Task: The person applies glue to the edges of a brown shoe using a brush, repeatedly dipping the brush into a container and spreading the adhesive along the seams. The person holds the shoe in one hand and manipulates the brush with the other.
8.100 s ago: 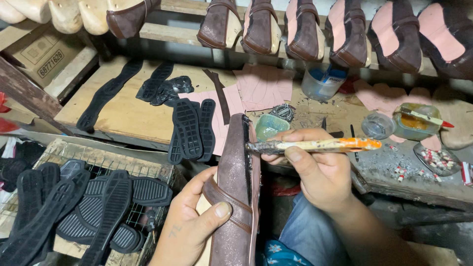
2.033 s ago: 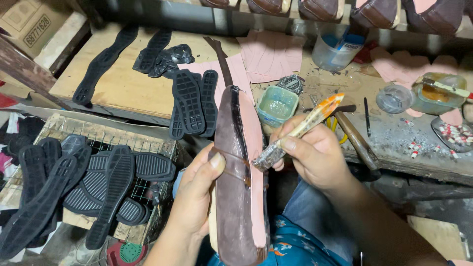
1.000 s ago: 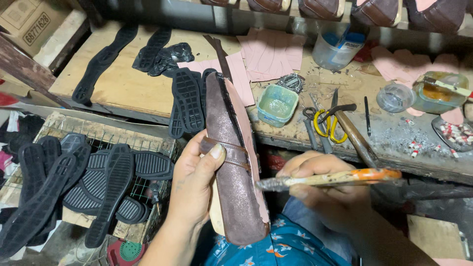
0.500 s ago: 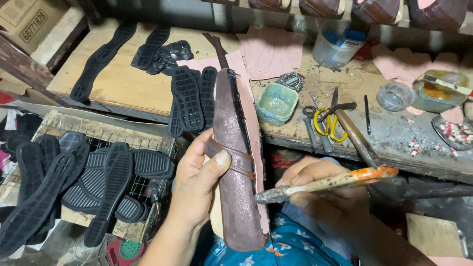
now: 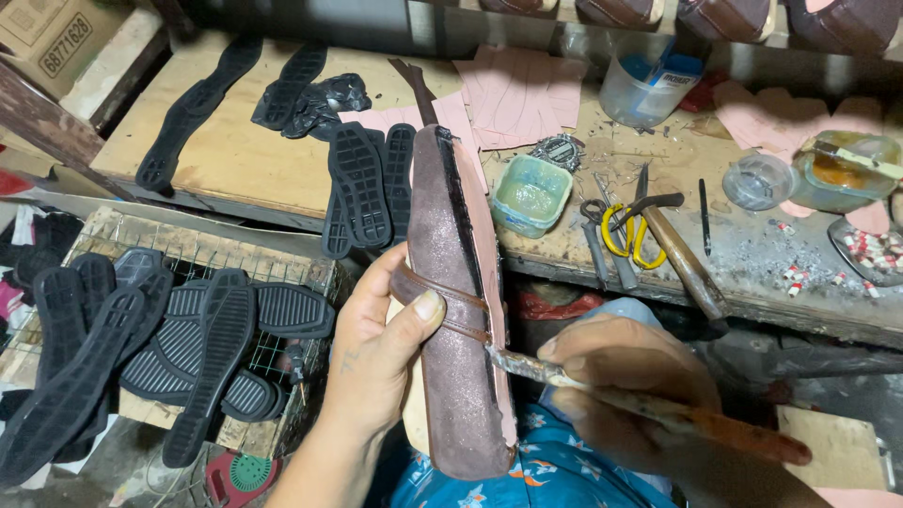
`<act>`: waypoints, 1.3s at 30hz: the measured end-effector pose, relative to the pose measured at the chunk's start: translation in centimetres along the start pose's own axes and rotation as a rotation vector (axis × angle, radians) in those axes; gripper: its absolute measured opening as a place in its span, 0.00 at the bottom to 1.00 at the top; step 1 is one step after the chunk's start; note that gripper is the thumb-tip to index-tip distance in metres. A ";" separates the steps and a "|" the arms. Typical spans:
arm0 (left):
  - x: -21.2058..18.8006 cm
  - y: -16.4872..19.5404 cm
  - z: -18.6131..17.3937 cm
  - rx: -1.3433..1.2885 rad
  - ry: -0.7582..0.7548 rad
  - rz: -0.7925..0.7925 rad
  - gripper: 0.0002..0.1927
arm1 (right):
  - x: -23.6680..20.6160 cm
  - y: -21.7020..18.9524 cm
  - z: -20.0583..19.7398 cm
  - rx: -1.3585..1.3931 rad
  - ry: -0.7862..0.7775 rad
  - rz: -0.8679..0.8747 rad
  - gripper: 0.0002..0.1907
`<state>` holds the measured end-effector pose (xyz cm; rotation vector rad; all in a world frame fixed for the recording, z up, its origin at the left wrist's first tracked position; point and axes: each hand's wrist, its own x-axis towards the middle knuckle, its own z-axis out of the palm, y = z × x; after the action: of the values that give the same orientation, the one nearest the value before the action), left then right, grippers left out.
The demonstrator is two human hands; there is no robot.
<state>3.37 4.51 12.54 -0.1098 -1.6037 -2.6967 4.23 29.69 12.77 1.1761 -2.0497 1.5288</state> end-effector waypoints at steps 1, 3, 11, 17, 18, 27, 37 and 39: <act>0.0 0.0 0.0 -0.038 0.007 -0.022 0.29 | 0.0 0.0 0.1 0.028 0.014 -0.036 0.18; 0.0 0.1 0.1 -0.114 0.020 -0.067 0.29 | 0.0 -0.1 0.0 0.045 -0.043 0.000 0.18; -0.1 0.2 0.2 -0.121 0.016 -0.054 0.28 | 0.8 -0.6 -0.1 -0.017 -0.003 0.014 0.17; 0.0 0.4 0.1 -0.075 0.035 -0.015 0.29 | 0.9 -0.9 0.6 -0.068 -0.003 0.011 0.17; 0.0 0.4 0.1 -0.070 0.038 -0.013 0.29 | 0.9 -0.9 0.6 -0.069 0.001 0.006 0.17; 0.0 0.5 0.0 -0.117 0.045 -0.036 0.29 | -0.1 -0.3 0.5 0.029 -0.053 0.039 0.18; 0.1 0.2 -0.4 -0.134 0.056 -0.044 0.29 | -1.5 -0.1 0.7 0.229 -0.103 0.057 0.23; 0.1 0.0 -0.5 -0.142 0.053 -0.042 0.29 | -1.6 0.0 0.9 0.259 -0.084 0.028 0.22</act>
<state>3.20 4.02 12.33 -0.0046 -1.4157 -2.8176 5.42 29.52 11.33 1.3299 -1.9706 1.8313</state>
